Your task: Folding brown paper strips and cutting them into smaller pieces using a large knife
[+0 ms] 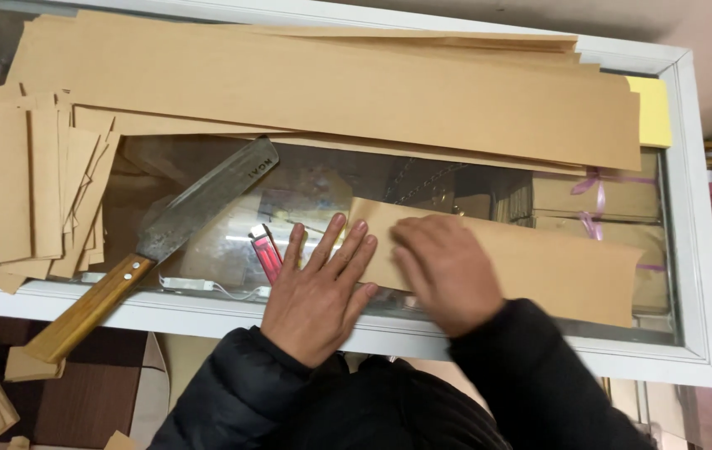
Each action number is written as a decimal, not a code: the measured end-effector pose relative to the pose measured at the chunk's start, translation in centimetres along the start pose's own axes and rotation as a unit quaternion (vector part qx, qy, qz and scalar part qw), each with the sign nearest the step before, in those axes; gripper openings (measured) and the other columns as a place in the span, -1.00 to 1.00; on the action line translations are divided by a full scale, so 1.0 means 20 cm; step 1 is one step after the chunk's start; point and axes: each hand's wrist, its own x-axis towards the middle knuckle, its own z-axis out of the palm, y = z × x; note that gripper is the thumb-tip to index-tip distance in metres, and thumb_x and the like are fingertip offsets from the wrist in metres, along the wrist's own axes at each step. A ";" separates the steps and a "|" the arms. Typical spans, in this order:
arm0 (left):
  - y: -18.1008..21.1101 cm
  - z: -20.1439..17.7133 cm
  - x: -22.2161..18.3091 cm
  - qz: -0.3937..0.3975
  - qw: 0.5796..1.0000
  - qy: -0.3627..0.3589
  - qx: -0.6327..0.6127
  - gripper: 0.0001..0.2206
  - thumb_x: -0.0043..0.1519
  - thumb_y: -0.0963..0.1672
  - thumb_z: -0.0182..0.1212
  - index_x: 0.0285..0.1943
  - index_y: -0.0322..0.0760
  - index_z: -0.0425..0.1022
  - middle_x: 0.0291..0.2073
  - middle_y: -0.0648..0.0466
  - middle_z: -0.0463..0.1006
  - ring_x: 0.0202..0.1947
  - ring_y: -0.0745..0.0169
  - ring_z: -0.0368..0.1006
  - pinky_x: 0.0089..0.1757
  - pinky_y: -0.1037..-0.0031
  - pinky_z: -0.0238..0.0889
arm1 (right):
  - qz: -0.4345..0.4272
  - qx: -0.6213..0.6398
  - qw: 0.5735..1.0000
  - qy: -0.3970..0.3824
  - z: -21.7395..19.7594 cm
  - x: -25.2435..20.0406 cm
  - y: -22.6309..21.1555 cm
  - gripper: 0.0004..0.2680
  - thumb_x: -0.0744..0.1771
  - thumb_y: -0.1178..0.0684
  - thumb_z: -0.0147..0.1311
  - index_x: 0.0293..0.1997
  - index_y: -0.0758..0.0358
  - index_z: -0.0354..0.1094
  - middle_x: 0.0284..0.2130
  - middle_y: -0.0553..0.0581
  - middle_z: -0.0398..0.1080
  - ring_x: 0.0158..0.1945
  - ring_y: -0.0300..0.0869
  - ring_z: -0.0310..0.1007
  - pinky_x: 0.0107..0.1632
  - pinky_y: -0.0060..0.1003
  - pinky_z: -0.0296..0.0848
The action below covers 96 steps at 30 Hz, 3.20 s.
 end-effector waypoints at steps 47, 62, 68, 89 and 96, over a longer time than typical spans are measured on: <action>-0.25 -0.29 0.13 -0.174 0.911 0.013 -0.373 -0.73 0.35 -0.17 0.43 0.21 -0.10 0.58 -0.15 -0.05 0.80 -0.16 -0.20 0.80 -0.18 0.15 0.62 | 0.098 -0.174 0.976 -0.093 0.11 0.02 -0.16 -0.58 0.50 -0.27 -0.11 0.61 -0.19 0.31 0.18 0.03 0.39 0.37 0.04 0.36 0.08 0.04 0.61; -0.32 -0.10 0.32 -0.109 0.959 -0.003 -0.260 -0.73 0.44 -0.16 0.29 0.31 -0.09 0.54 -0.19 -0.28 0.76 -0.07 -0.53 0.70 -0.07 -0.23 0.51 | 0.062 -0.165 0.984 -0.042 0.14 -0.02 -0.13 -0.60 0.50 -0.26 -0.10 0.56 -0.13 0.36 0.17 0.03 0.35 0.37 0.01 0.32 0.07 -0.04 0.48; -0.36 -0.08 0.42 -0.116 0.967 0.011 -0.228 -0.73 0.45 -0.13 0.29 0.33 -0.03 0.52 -0.14 -0.19 0.76 -0.05 -0.46 0.70 -0.06 -0.18 0.52 | 0.058 -0.161 0.984 -0.047 0.13 -0.02 -0.12 -0.60 0.50 -0.26 -0.10 0.56 -0.13 0.36 0.16 0.02 0.35 0.36 0.01 0.32 0.06 -0.04 0.49; -0.14 -0.21 -0.06 -0.057 0.974 -0.002 -0.219 -0.71 0.41 -0.17 0.30 0.32 -0.16 0.58 -0.34 -0.05 0.72 -0.11 -0.16 0.67 -0.03 0.14 0.45 | 0.072 -0.186 0.976 -0.084 0.13 0.00 -0.12 -0.61 0.49 -0.26 -0.10 0.54 -0.18 0.35 0.18 -0.02 0.33 0.36 -0.01 0.29 0.07 -0.04 0.49; -0.17 -0.31 -0.06 -0.086 0.959 0.010 -0.271 -0.71 0.37 -0.20 0.35 0.29 -0.24 0.63 -0.33 -0.11 0.76 -0.17 -0.28 0.71 -0.02 0.05 0.46 | 0.082 -0.177 0.975 -0.103 0.11 0.00 -0.13 -0.61 0.49 -0.26 -0.10 0.55 -0.19 0.34 0.17 -0.03 0.32 0.37 -0.01 0.27 0.10 -0.05 0.47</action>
